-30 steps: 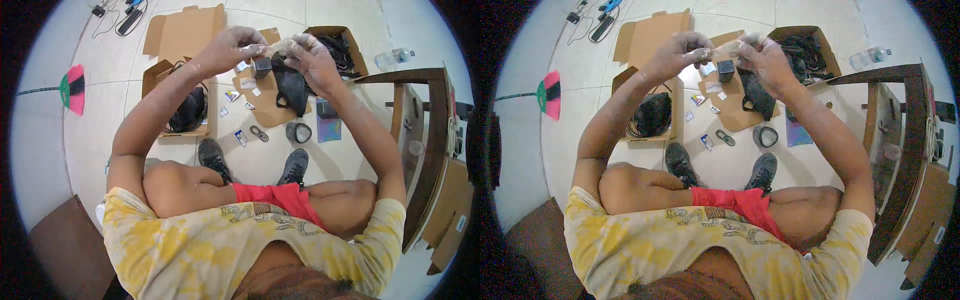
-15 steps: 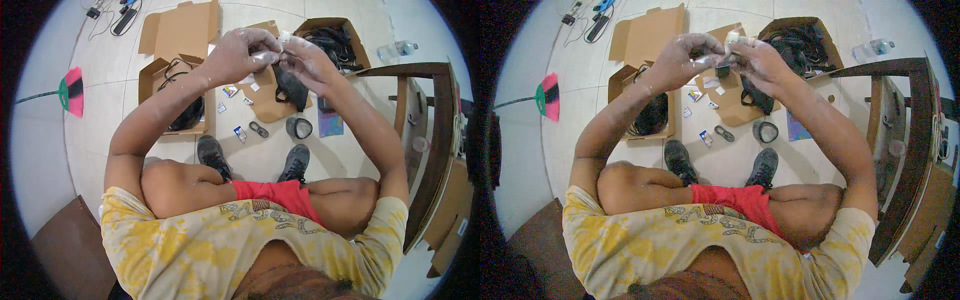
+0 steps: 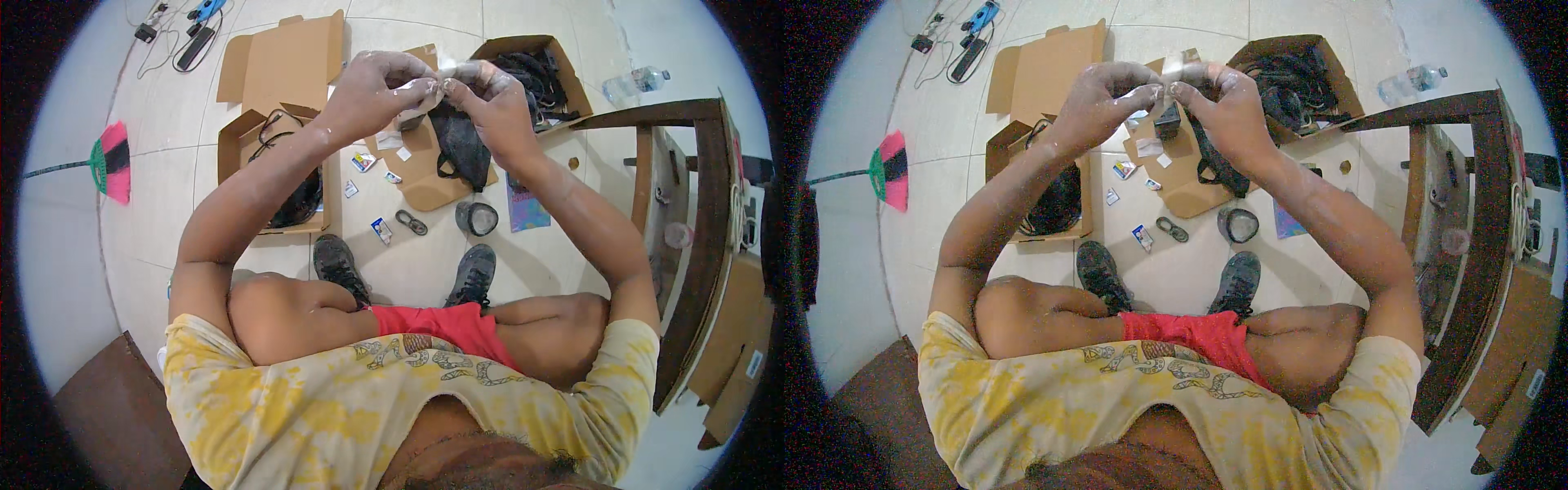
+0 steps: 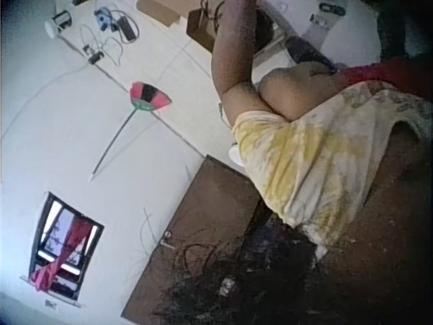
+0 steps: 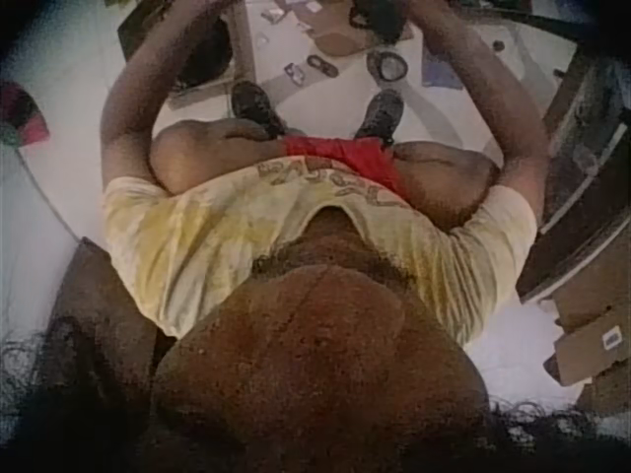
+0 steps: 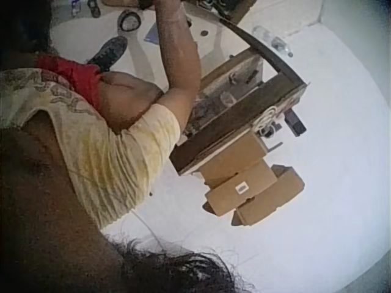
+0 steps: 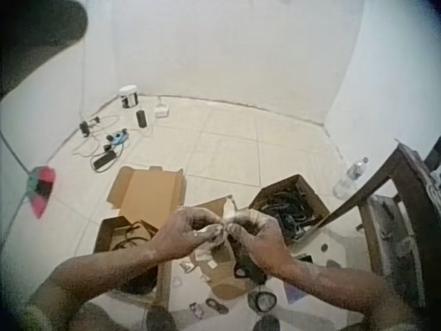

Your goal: The person removes a camera and accessories from boxes and wipes the camera body and screen with a cloth.

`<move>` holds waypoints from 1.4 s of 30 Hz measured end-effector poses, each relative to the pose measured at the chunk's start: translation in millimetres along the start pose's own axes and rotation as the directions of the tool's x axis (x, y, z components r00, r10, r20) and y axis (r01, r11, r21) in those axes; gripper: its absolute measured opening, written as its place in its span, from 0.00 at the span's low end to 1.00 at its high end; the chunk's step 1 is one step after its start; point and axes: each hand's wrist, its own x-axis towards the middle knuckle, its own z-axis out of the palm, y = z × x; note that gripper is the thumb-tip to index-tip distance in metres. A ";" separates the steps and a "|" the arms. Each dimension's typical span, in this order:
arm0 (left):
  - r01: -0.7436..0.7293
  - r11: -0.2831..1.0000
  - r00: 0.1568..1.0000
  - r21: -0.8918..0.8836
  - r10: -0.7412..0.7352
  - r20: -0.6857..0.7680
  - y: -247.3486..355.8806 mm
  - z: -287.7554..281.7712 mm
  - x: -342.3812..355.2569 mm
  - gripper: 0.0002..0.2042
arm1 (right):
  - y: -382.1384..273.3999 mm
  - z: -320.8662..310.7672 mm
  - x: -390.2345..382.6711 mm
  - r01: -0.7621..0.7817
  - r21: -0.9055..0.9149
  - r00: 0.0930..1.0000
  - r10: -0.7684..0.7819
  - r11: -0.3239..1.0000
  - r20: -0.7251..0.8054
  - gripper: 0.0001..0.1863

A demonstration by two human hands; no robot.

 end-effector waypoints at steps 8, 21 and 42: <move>-0.078 0.973 0.992 0.218 0.097 -0.079 -5.0 7.4 2.6 0.11 | -8.0 -2.9 5.3 0.021 -0.085 1.000 -0.021 0.996 0.001 0.18; -0.130 0.964 0.991 0.233 0.129 0.020 -2.8 -15.6 9.0 0.15 | -16.2 -8.6 12.7 0.147 -0.256 0.988 -0.153 0.955 0.000 0.17; -0.105 0.733 0.994 -0.672 0.081 -0.067 27.6 -101.1 -11.3 0.18 | -94.7 52.1 28.1 0.141 0.096 0.990 -0.142 0.985 0.007 0.10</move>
